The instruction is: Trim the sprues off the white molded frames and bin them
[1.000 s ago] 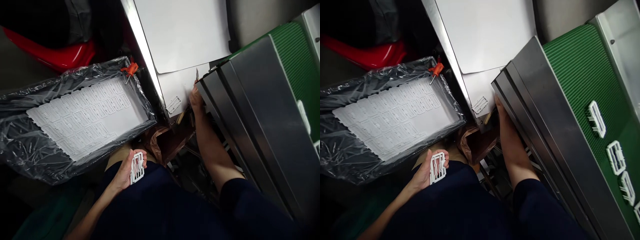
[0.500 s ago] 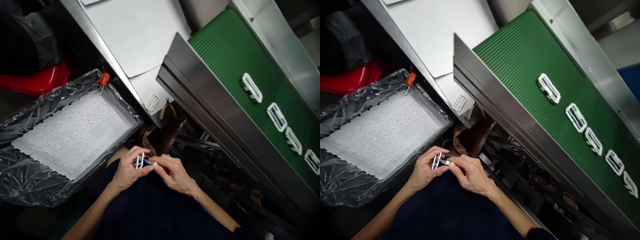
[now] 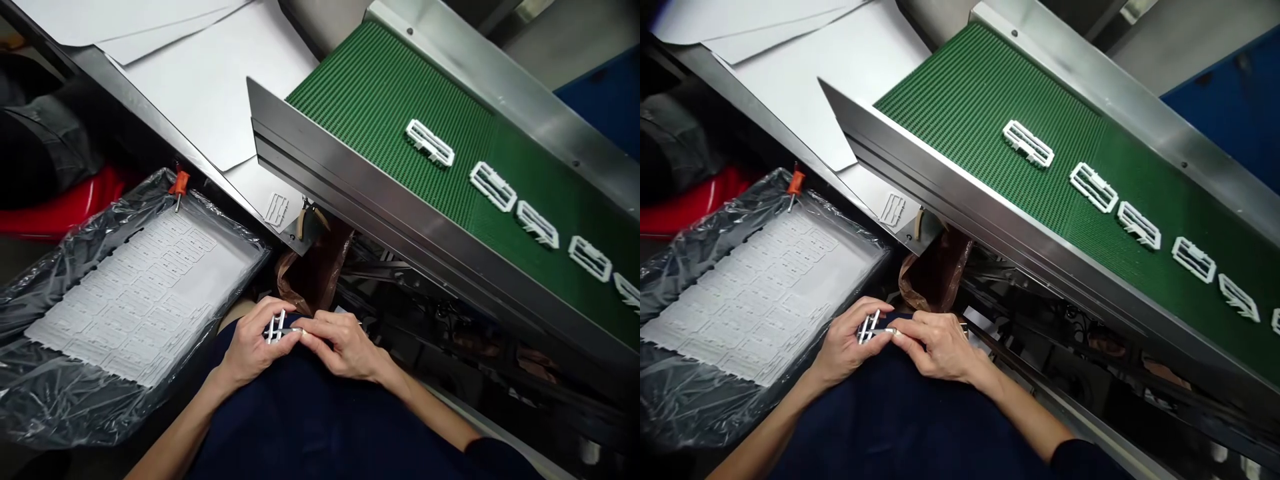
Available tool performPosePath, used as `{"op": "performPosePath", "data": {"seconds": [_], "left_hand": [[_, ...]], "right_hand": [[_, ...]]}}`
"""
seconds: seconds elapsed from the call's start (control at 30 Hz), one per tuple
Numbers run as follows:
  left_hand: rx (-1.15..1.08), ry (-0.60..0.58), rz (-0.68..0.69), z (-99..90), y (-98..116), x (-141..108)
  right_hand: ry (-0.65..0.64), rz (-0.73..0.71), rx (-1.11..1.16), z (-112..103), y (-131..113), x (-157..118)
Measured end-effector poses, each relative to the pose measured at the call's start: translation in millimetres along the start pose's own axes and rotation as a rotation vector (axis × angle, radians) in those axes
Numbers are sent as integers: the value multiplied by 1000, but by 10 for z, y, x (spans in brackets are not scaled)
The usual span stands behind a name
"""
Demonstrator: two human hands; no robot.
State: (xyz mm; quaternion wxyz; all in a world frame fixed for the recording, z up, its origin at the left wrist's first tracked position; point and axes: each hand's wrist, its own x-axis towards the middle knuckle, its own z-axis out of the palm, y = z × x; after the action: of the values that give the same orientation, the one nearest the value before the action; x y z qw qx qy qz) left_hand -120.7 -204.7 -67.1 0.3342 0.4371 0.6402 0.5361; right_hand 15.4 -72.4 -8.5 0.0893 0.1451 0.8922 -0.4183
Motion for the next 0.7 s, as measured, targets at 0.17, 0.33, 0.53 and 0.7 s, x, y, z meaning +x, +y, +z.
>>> {"op": "performPosePath", "data": {"seconds": [0.17,0.33,0.53,0.7], "left_hand": [[36,28,25,28,46,-51],[62,58,32,28,90,-91],[85,86,58,46,100,-121],[101,122,68,54,102,-148]], "right_hand": [[0,-16,-22,15,-8,-32],[39,-47,-40,39,-32,-42],[60,-45,-74,79,-66,-67],[81,-30,-90,118,-81,-80]]}}
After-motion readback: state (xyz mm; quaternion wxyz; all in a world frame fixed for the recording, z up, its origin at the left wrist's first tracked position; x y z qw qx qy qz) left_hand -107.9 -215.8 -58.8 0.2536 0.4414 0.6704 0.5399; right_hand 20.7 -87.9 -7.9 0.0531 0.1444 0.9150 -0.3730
